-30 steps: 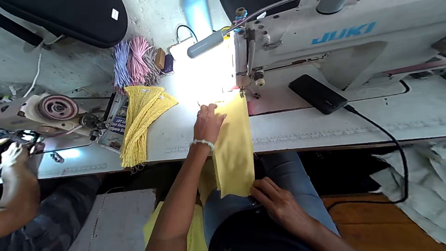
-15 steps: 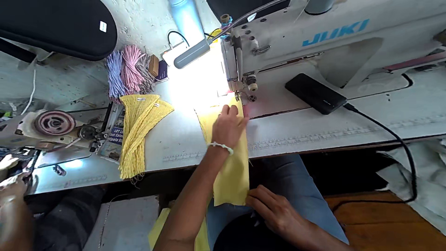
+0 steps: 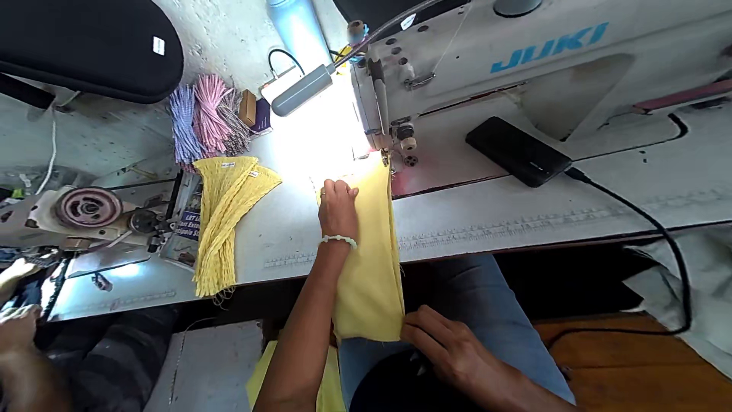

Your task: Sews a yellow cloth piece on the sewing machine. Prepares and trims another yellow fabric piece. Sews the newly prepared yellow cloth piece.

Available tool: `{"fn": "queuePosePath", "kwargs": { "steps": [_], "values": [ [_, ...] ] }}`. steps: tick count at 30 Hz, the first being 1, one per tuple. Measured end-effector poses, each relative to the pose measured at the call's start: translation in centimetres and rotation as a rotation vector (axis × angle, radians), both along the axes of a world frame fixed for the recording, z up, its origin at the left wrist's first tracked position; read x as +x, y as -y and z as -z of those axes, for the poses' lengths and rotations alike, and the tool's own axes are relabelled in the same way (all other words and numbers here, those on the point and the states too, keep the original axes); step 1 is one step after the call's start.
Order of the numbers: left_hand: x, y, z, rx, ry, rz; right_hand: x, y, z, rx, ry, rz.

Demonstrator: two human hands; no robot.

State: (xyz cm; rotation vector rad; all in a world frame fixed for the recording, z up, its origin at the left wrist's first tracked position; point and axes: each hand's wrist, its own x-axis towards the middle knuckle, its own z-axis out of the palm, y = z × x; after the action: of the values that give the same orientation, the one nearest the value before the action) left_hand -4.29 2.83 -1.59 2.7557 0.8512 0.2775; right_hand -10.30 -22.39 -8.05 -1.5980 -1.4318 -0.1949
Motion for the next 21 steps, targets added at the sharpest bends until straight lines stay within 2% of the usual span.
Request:
{"fn": "queuePosePath", "kwargs": {
  "steps": [6, 9, 12, 14, 16, 18, 21],
  "values": [
    [0.1, -1.3, -0.3, 0.181, -0.052, 0.074, 0.6, 0.3, -0.6, 0.004, 0.001, 0.048],
    [0.2, -2.2, 0.4, 0.330, 0.006, 0.357, 0.3, -0.1, -0.6, 0.004, 0.001, 0.019],
    [0.8, -2.4, 0.0, 0.388, 0.033, 0.761, -0.2, -0.9, -0.3, -0.005, 0.022, -0.029],
    [1.6, -2.4, -0.3, 0.371, 0.013, 0.896, -0.4, -1.2, -0.3, -0.010, 0.042, -0.039],
    [2.4, -1.6, -1.0, 0.275, -0.045, 0.856, -0.4, -1.3, -0.2, -0.014, 0.052, -0.034],
    [3.2, -0.2, -2.1, 0.106, -0.177, 0.673, -0.4, -1.2, -0.2, -0.023, 0.050, -0.031],
    [3.9, 0.1, -1.9, -0.086, -0.126, 0.483, -0.4, -1.0, -0.1, -0.040, 0.033, -0.029]
  ]
}}
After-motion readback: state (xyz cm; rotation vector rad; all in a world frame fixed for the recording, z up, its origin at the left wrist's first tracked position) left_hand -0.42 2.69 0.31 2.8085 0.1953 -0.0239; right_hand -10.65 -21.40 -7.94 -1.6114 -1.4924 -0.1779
